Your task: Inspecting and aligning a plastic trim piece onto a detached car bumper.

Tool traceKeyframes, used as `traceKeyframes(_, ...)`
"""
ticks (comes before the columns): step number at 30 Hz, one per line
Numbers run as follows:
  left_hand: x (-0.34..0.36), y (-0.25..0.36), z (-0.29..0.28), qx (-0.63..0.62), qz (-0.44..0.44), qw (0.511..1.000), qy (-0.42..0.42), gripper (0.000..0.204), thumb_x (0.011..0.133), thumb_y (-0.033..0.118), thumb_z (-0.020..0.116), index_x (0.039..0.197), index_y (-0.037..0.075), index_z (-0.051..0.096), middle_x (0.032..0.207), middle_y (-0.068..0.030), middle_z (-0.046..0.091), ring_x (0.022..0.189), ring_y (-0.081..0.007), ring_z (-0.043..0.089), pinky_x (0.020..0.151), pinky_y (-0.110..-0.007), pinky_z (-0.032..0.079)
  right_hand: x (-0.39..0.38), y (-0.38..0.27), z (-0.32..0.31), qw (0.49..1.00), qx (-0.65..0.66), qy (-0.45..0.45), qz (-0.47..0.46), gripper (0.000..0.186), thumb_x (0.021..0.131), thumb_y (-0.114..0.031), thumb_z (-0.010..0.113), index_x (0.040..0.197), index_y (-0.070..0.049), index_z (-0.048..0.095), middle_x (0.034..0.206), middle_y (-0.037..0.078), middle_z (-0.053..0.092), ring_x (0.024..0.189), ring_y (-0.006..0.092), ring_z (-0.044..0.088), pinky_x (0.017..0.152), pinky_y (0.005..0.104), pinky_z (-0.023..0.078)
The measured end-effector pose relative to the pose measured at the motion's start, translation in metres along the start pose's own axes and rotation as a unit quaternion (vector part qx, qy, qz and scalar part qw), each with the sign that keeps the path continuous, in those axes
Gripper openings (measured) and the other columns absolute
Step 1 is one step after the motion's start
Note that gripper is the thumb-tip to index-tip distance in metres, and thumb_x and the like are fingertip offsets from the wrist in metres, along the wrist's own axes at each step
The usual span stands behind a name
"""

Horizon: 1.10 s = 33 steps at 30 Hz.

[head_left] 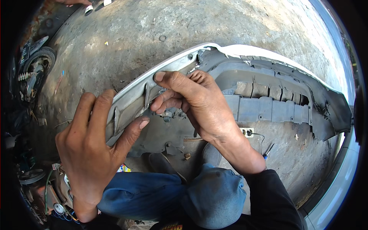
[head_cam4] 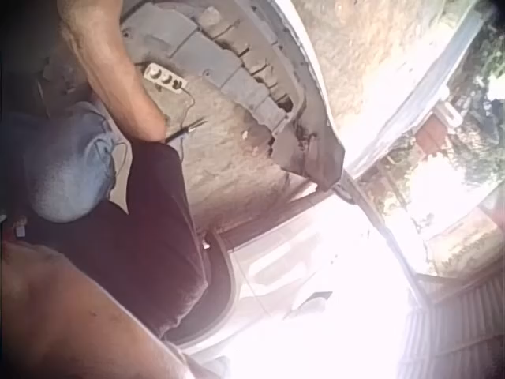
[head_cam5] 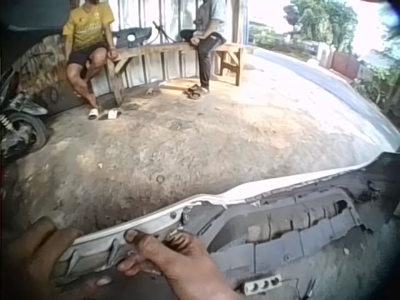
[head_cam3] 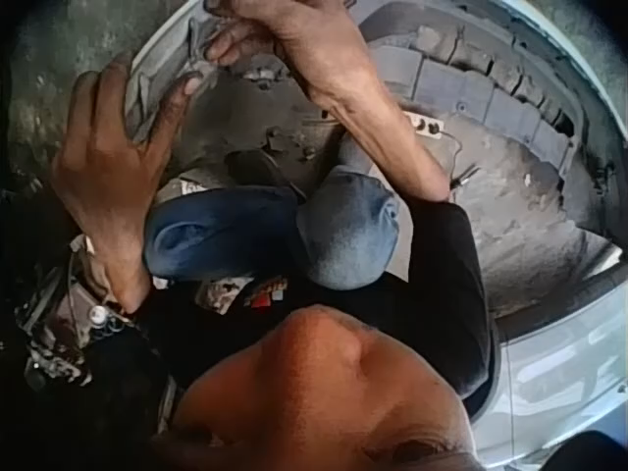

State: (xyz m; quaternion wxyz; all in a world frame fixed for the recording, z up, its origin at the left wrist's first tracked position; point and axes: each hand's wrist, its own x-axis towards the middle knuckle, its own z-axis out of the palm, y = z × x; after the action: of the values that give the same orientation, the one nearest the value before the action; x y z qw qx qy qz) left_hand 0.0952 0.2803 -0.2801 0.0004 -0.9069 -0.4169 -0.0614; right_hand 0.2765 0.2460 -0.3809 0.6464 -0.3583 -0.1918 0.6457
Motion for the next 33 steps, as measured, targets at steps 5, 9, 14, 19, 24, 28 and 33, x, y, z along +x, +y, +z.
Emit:
traceKeyframes(5, 0.005, 0.001, 0.006, 0.022, 0.002, 0.999, -0.023, 0.055, 0.086, 0.037, 0.077, 0.124, 0.001, 0.062, 0.103, -0.0207, 0.069, 0.088, -0.0389, 0.071, 0.070, -0.044, 0.056, 0.000, -0.001, -0.002, 1.000, -0.014, -0.004, 0.004, 0.029, 0.098, -0.020, 0.063, 0.101, 0.008, 0.070, 0.077, 0.014, 0.071, 0.071, 0.0199, 0.071, 0.068, 0.0297, 0.056)
traceKeyframes(9, 0.003, -0.003, 0.015, 0.036, 0.034, 0.999, 0.012, 0.054, 0.081, 0.022, 0.079, 0.127, 0.002, 0.060, 0.105, -0.0179, 0.070, 0.090, -0.0368, 0.072, 0.071, -0.042, 0.056, 0.000, 0.000, -0.003, 0.999, -0.031, -0.014, 0.004, 0.032, 0.099, -0.021, 0.063, 0.108, 0.010, 0.069, 0.078, 0.015, 0.071, 0.072, 0.0230, 0.072, 0.069, 0.0307, 0.057)
traceKeyframes(14, 0.000, -0.006, 0.017, 0.050, 0.033, 0.998, 0.016, 0.060, 0.072, 0.009, 0.081, 0.128, 0.003, 0.060, 0.106, -0.0165, 0.071, 0.091, -0.0357, 0.072, 0.074, -0.042, 0.056, -0.001, 0.002, 0.000, 1.000, -0.010, -0.005, 0.007, 0.029, 0.097, -0.021, 0.065, 0.097, 0.007, 0.071, 0.076, 0.013, 0.072, 0.070, 0.0163, 0.070, 0.067, 0.0269, 0.056)
traceKeyframes(19, 0.001, -0.007, 0.013, 0.035, 0.026, 0.999, -0.008, 0.062, 0.070, 0.004, 0.079, 0.128, 0.003, 0.060, 0.108, -0.0164, 0.070, 0.095, -0.0363, 0.071, 0.078, -0.043, 0.056, -0.002, 0.003, 0.001, 1.000, 0.001, 0.000, 0.003, 0.028, 0.097, -0.020, 0.064, 0.099, 0.006, 0.072, 0.077, 0.013, 0.072, 0.071, 0.0161, 0.070, 0.067, 0.0270, 0.056)
traceKeyframes(24, -0.003, -0.012, -0.003, -0.023, 0.003, 0.999, -0.043, 0.064, 0.069, 0.000, 0.076, 0.130, 0.004, 0.059, 0.112, -0.0176, 0.070, 0.103, -0.0397, 0.069, 0.083, -0.044, 0.055, -0.002, 0.006, 0.002, 1.000, 0.001, 0.001, 0.008, 0.026, 0.097, -0.019, 0.065, 0.101, 0.005, 0.072, 0.079, 0.011, 0.071, 0.072, 0.0178, 0.071, 0.070, 0.0293, 0.057)
traceKeyframes(28, -0.020, -0.025, -0.022, -0.075, -0.058, 0.993, -0.077, 0.061, 0.069, 0.000, 0.073, 0.129, 0.001, 0.060, 0.114, -0.0197, 0.070, 0.108, -0.0398, 0.068, 0.089, -0.040, 0.054, -0.001, 0.007, 0.001, 1.000, -0.007, 0.005, -0.004, 0.027, 0.097, -0.021, 0.065, 0.101, 0.005, 0.071, 0.082, 0.010, 0.071, 0.074, 0.0187, 0.071, 0.070, 0.0303, 0.057)
traceKeyframes(33, -0.039, -0.050, -0.031, -0.153, -0.086, 0.983, -0.059, 0.057, 0.070, 0.003, 0.074, 0.125, 0.001, 0.064, 0.108, -0.0209, 0.072, 0.101, -0.0325, 0.073, 0.087, -0.036, 0.055, -0.001, 0.012, -0.001, 0.999, 0.017, 0.000, -0.036, 0.032, 0.097, -0.022, 0.066, 0.104, 0.008, 0.070, 0.086, 0.012, 0.069, 0.074, 0.0237, 0.071, 0.069, 0.0315, 0.057)
